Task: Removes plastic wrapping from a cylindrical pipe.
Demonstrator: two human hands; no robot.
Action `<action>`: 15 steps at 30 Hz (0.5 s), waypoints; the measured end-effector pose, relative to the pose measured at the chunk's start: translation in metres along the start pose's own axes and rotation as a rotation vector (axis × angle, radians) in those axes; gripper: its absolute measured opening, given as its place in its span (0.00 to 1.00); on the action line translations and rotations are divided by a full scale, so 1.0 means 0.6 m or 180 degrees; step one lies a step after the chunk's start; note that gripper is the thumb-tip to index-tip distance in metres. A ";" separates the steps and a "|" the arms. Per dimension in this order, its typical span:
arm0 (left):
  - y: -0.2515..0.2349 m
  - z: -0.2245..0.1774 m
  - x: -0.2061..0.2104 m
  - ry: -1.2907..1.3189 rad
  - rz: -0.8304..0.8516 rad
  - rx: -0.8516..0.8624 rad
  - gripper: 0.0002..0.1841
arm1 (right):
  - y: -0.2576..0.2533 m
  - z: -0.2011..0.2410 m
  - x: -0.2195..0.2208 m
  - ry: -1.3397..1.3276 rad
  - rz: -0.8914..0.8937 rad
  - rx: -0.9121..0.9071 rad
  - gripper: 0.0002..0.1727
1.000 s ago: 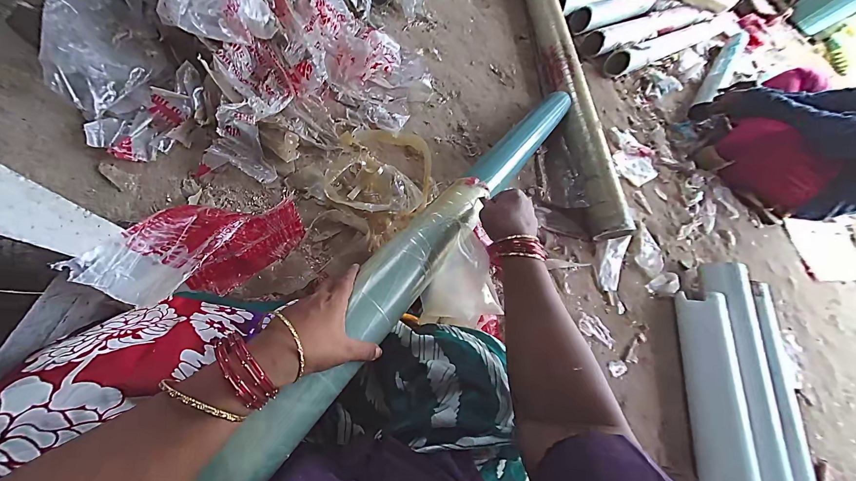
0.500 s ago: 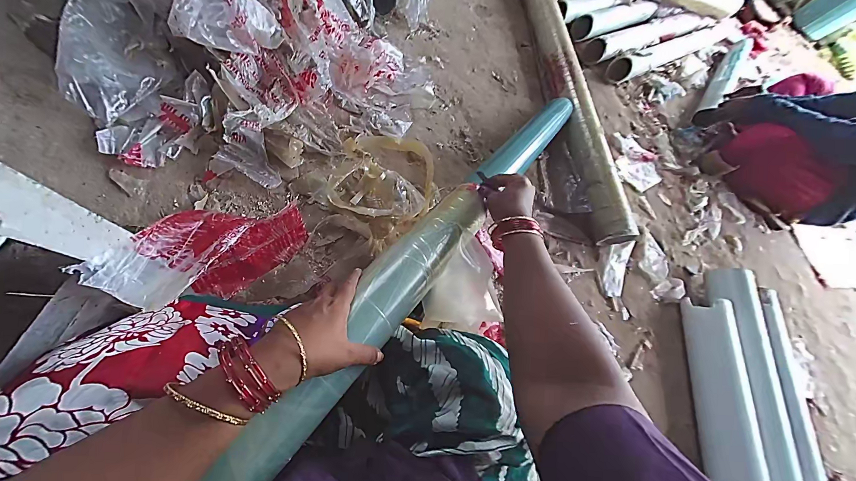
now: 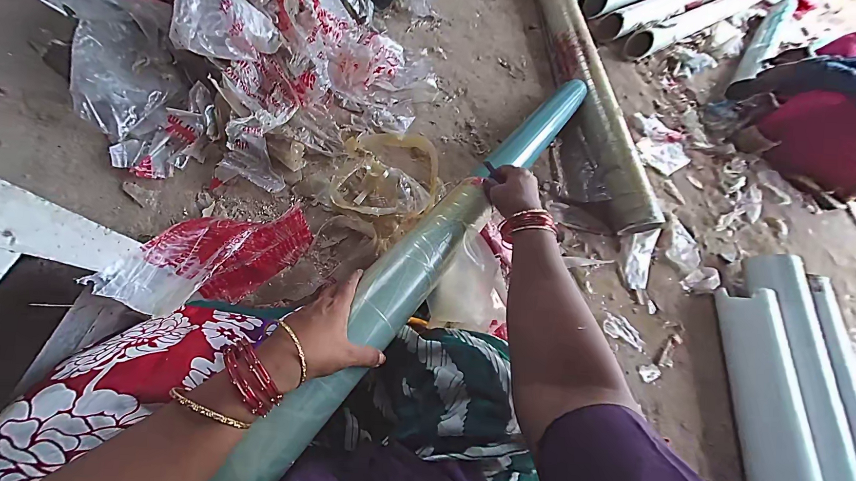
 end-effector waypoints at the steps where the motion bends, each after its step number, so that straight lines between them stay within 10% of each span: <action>1: 0.000 0.000 0.000 0.0020 -0.0006 0.0008 0.67 | -0.005 0.000 -0.005 0.0124 0.0146 -0.0092 0.18; 15: 0.002 0.000 0.000 0.0006 0.0046 -0.0062 0.66 | -0.014 0.056 -0.019 0.0366 0.0178 0.0572 0.21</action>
Point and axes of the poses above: each hand's wrist, its own y-axis away from the middle knuckle, its own x-axis out of the palm, z = x × y, the point moved 5 cm from there along -y, towards the middle knuckle, and after that the axes turned 10 degrees about y, right-handed, at the moved point
